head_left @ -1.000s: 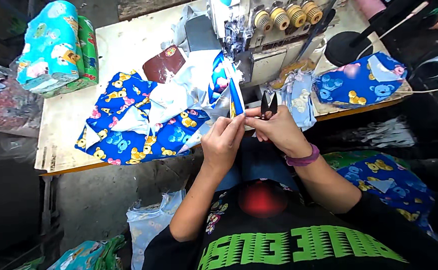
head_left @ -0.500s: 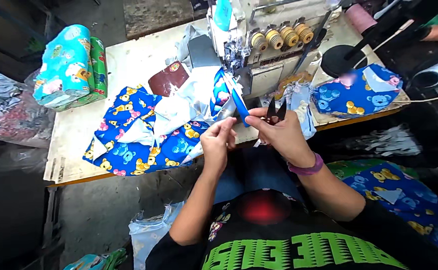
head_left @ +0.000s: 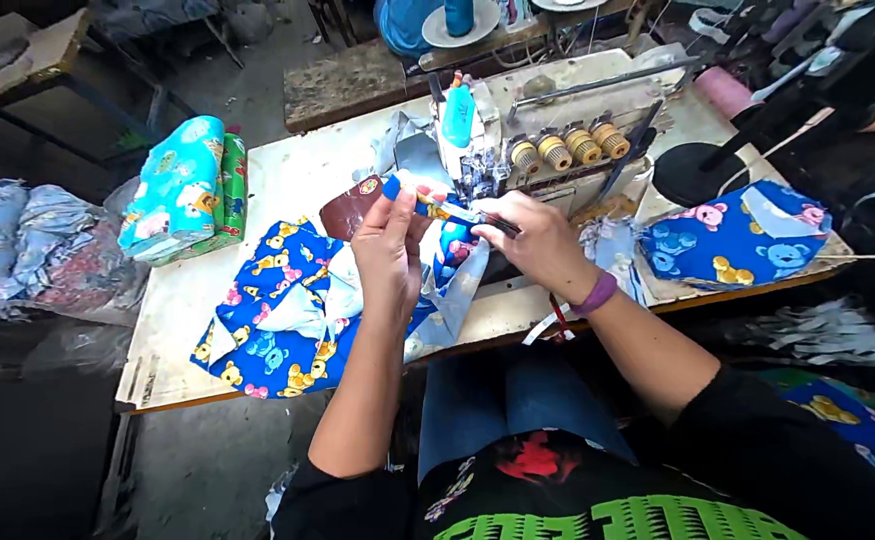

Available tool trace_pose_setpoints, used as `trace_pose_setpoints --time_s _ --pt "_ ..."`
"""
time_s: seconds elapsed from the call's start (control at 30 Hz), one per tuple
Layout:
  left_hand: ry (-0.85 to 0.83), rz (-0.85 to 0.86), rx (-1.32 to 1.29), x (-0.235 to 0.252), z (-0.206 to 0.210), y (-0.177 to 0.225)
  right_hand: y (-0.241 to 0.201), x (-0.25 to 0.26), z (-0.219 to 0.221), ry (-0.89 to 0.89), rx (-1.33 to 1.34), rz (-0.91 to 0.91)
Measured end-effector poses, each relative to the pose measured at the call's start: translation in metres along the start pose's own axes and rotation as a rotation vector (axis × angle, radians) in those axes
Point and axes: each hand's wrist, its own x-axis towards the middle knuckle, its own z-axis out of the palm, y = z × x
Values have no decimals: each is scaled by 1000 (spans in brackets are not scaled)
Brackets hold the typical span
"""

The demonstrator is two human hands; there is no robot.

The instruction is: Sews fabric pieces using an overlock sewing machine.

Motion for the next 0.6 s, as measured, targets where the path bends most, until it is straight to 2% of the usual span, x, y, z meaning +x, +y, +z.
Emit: trace_pose_setpoints --time_s 0.1,0.17,0.27,0.33,0.43,0.53,0.6 --pt "24 160 94 9 -3 -7 12 -9 -11 -84 -27 103" --pt "8 204 96 16 -6 -11 10 -15 -26 -152 -6 152" --pt "-32 196 40 20 -1 -12 -1 -9 -18 45 118 8" --pt "-49 190 18 19 1 -12 -5 4 -1 112 170 -69" --pt "-17 186 13 17 -1 -13 -2 11 16 73 174 -36" --pt "21 183 0 20 -3 -16 3 9 15 28 268 -7" --pt "3 163 -15 20 -2 -17 3 9 7 -50 344 106"
